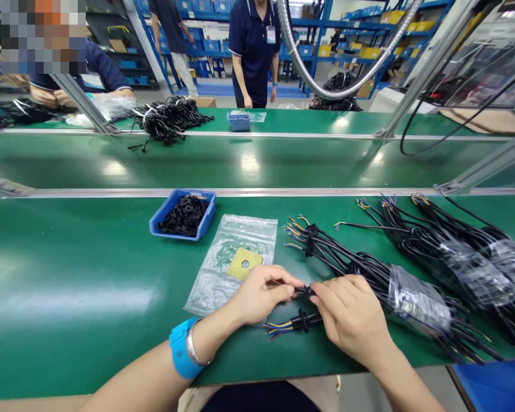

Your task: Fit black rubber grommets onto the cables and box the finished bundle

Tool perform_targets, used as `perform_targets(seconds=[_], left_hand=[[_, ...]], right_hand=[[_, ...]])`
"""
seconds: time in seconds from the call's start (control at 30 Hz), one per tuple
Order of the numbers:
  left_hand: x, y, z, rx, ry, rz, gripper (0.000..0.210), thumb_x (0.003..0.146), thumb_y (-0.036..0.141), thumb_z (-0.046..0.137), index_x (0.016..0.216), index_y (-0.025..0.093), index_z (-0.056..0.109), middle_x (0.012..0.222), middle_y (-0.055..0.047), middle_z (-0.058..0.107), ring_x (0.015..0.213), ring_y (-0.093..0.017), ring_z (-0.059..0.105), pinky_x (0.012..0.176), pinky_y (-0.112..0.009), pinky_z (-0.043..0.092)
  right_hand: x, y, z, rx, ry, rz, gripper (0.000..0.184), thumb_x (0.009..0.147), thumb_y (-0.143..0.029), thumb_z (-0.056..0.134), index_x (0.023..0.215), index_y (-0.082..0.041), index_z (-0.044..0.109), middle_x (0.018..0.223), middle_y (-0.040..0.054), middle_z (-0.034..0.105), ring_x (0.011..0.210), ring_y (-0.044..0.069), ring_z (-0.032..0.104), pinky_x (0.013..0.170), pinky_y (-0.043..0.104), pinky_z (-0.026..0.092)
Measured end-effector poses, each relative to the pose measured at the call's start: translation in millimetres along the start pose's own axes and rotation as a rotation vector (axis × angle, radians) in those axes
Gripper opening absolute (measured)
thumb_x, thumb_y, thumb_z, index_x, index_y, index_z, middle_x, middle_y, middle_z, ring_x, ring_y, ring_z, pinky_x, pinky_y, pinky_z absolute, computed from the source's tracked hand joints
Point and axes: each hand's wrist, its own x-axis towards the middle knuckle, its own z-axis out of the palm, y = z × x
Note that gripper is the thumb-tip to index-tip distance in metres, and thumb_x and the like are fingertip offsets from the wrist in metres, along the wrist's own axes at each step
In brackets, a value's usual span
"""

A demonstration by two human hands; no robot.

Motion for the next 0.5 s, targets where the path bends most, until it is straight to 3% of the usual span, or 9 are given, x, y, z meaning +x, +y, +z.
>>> perform_targets(seconds=[0.07, 0.13, 0.2, 0.27, 0.33, 0.4, 0.5], left_hand=[[-0.9, -1.4, -3.2, 0.015, 0.023, -0.039, 0.015, 0.068, 0.019, 0.062, 0.074, 0.014, 0.075, 0.072, -0.006, 0.068, 0.06, -0.014, 0.06, 0.06, -0.025, 0.046], [-1.4, -1.8, -3.5, 0.023, 0.042, -0.072, 0.015, 0.066, 0.016, 0.061, 0.073, 0.014, 0.074, 0.07, -0.005, 0.069, 0.06, -0.014, 0.06, 0.06, -0.025, 0.047], [-1.7, -1.1, -1.8, -0.029, 0.035, -0.127, 0.016, 0.066, 0.017, 0.061, 0.077, 0.014, 0.073, 0.067, -0.005, 0.069, 0.059, -0.014, 0.061, 0.061, -0.025, 0.048], [-1.6, -0.5, -0.1, -0.11, 0.017, -0.177, 0.017, 0.066, 0.019, 0.062, 0.079, 0.013, 0.071, 0.064, -0.005, 0.069, 0.055, -0.014, 0.062, 0.06, -0.025, 0.049], [-1.2, -0.7, -0.3, -0.208, -0.005, -0.202, 0.019, 0.064, 0.022, 0.065, 0.08, 0.012, 0.07, 0.063, -0.006, 0.069, 0.053, -0.014, 0.062, 0.057, -0.025, 0.049], [-0.6, -1.1, -3.0, -0.363, -0.03, -0.208, 0.025, 0.065, 0.029, 0.066, 0.083, 0.011, 0.069, 0.065, -0.008, 0.07, 0.055, -0.016, 0.064, 0.057, -0.026, 0.05], [0.8, -0.7, -8.9, -0.624, -0.035, -0.193, 0.036, 0.071, 0.041, 0.061, 0.087, 0.01, 0.069, 0.071, -0.011, 0.07, 0.061, -0.018, 0.066, 0.059, -0.028, 0.052]], right_hand=[[-4.8, 5.3, -16.8, 0.021, -0.059, 0.008, 0.024, 0.092, -0.023, 0.049, 0.113, -0.013, 0.054, 0.098, 0.0102, 0.064, 0.09, 0.022, 0.059, 0.08, 0.039, 0.043], [-13.4, 20.3, -35.3, -0.032, -0.113, 0.044, 0.054, 0.087, -0.044, 0.057, 0.13, -0.013, 0.045, 0.122, 0.0165, 0.055, 0.111, 0.03, 0.052, 0.09, 0.045, 0.043], [-24.0, 43.6, -49.3, -0.163, -0.206, 0.149, 0.092, 0.07, -0.067, 0.064, 0.139, -0.013, 0.036, 0.14, 0.021, 0.038, 0.123, 0.041, 0.041, 0.094, 0.054, 0.041], [-34.0, 68.4, -55.9, -0.251, -0.299, 0.246, 0.112, 0.057, -0.072, 0.069, 0.143, -0.012, 0.03, 0.138, 0.0245, 0.038, 0.122, 0.048, 0.039, 0.09, 0.06, 0.042], [-41.1, 85.8, -57.5, -0.199, -0.404, 0.334, 0.105, 0.061, -0.062, 0.073, 0.144, -0.016, 0.027, 0.131, 0.02, 0.047, 0.111, 0.041, 0.053, 0.086, 0.053, 0.048], [-44.5, 90.8, -58.5, -0.14, -0.43, 0.392, 0.092, 0.066, -0.051, 0.072, 0.143, -0.022, 0.03, 0.127, 0.0137, 0.052, 0.106, 0.033, 0.058, 0.086, 0.046, 0.051], [-44.9, 79.3, -65.9, -0.085, -0.318, 0.44, 0.082, 0.069, -0.047, 0.071, 0.139, -0.025, 0.035, 0.13, 0.0097, 0.05, 0.113, 0.031, 0.054, 0.092, 0.043, 0.049]])
